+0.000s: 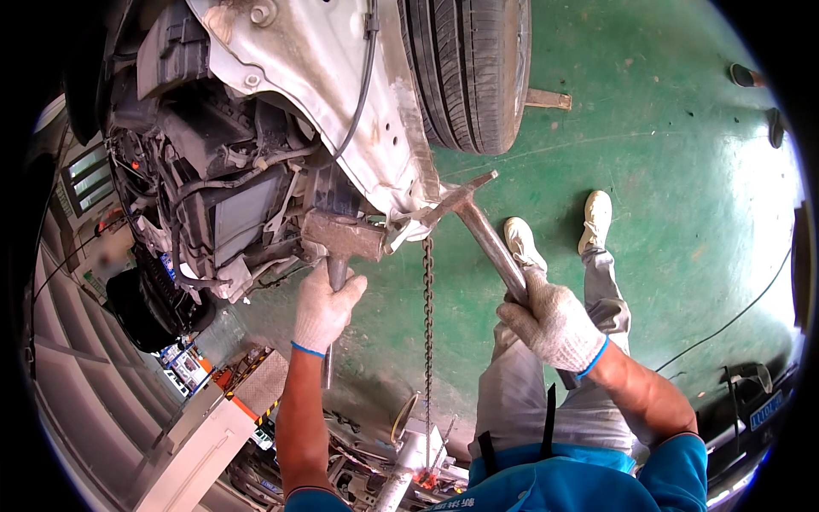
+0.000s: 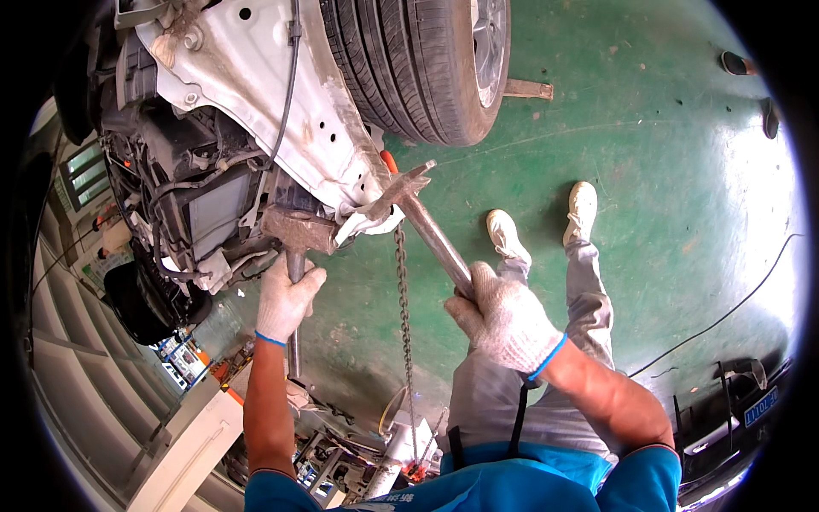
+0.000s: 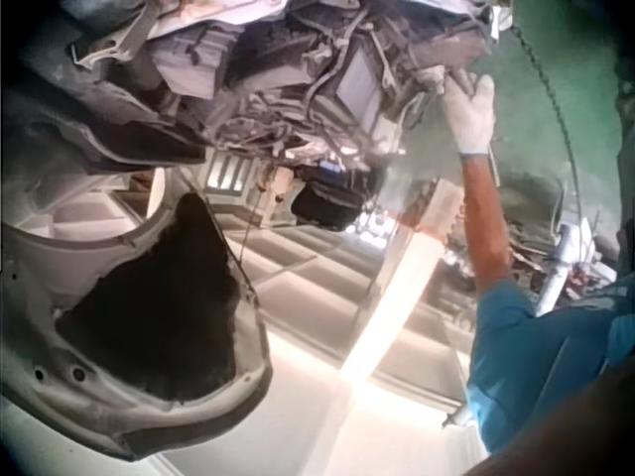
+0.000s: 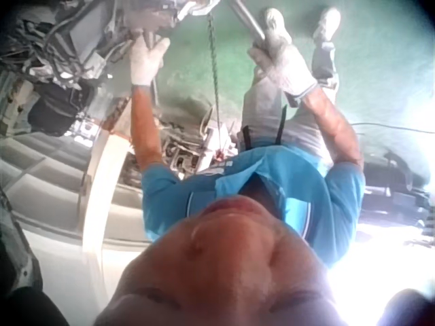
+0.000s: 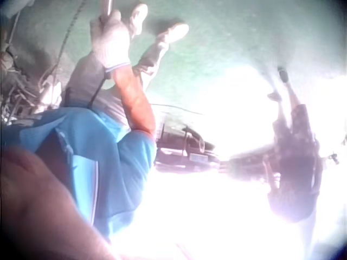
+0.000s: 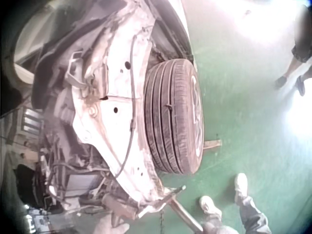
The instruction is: The person uses a hammer and a metal bar to repeatedly strike and straighten a damaged section of a car's front frame. The person also uses a chain hoist to apply tension to the frame while working. A second person briefly assists by holding the frame.
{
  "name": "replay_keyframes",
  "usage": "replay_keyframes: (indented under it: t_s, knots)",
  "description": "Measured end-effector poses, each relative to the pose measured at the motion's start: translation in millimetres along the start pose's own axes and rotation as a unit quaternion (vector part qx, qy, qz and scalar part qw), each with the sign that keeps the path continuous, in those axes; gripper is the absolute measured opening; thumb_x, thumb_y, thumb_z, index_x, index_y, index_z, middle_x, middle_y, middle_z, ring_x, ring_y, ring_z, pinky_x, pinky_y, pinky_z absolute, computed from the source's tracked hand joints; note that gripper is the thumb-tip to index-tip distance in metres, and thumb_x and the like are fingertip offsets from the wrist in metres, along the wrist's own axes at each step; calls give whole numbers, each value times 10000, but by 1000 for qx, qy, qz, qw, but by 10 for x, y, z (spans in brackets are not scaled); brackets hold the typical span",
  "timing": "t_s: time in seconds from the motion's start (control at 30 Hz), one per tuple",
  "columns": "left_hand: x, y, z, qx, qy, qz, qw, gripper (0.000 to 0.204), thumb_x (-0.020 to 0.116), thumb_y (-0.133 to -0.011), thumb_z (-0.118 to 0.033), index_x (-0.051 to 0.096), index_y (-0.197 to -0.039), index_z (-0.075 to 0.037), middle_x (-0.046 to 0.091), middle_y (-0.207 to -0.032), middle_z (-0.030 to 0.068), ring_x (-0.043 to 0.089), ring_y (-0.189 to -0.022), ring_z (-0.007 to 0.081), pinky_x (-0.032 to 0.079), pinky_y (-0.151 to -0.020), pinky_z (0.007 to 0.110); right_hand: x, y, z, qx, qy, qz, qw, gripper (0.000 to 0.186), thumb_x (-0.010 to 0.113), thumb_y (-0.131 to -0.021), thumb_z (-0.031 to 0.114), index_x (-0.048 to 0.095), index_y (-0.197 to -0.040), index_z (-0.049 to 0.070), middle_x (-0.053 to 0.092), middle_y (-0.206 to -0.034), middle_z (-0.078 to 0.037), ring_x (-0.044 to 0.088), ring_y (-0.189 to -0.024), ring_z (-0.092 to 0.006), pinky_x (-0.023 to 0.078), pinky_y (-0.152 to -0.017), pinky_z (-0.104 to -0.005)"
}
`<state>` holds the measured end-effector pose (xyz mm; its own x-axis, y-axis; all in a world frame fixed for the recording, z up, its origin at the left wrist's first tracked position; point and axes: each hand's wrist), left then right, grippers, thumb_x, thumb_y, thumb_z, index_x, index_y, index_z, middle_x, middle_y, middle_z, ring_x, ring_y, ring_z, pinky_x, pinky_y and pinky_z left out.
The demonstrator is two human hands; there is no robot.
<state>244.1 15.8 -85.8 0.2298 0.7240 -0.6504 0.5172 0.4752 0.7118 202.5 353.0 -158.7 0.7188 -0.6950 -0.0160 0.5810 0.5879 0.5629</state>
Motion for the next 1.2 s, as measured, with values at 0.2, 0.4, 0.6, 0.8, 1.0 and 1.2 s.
replay_keyframes:
  t_s: [0.2, 0.4, 0.6, 0.8, 1.0, 1.2]
  knots:
    - [-16, 23, 77, 3, -20, -10, 1000, 218, 754, -892, -173, 589, -915, -32, 559, -647, 20, 535, -506, 115, 441, -481, 317, -1407, 50, 301, -167, 79, -159, 970, 217, 626, -1017, 240, 616, -1008, 23, 582, -825, -58, 569, -705, -181, 477, -652, -306]
    - [23, 139, -98, -30, -3, -2, 1000, 212, 748, -890, -171, 597, -916, -24, 569, -639, 30, 546, -483, 121, 439, -455, 313, -659, -79, -6, -61, 52, -155, 985, 293, 572, -1045, 309, 550, -999, 21, 508, -845, -46, 461, -725, -170, 388, -661, -311]
    - [37, 41, 145, 4, -35, -1, 999, 242, 774, -877, -208, 612, -899, -28, 594, -664, 49, 584, -545, 151, 483, -534, 343, -430, -157, 427, 107, -151, -34, 982, 224, 681, -987, 240, 585, -1028, 42, 561, -748, -27, 538, -670, -151, 465, -605, -335]
    - [55, 48, 82, 5, -46, 4, 999, 230, 751, -884, -194, 595, -897, -25, 590, -654, 59, 586, -529, 159, 485, -524, 351, -1022, -71, 688, 122, -135, -34, 983, 182, 701, -980, 177, 644, -1054, 22, 629, -790, -32, 567, -646, -103, 483, -576, -287]
    - [56, 103, -96, -34, 1, 20, 999, 218, 744, -890, -174, 583, -882, -27, 585, -655, 41, 571, -523, 152, 473, -504, 351, -1980, 49, 78, -213, -29, -294, 931, 432, 479, -1061, 473, 529, -930, 64, 443, -744, -42, 408, -655, -154, 319, -603, -316]
    - [93, 149, 141, -24, 2, -7, 1000, 202, 742, -897, -161, 588, -905, -30, 572, -654, 23, 553, -507, 117, 451, -479, 319, -247, -90, 76, 91, -57, 98, 989, 239, 651, -966, 183, 617, -1113, -2, 650, -856, -88, 654, -762, -220, 520, -684, -357]
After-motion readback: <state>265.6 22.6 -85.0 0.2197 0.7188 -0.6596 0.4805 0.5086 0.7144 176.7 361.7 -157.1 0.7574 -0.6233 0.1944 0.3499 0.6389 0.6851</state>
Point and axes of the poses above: each hand's wrist, its own y-axis away from the middle knuckle, its own x-axis out of the palm, z = x × y
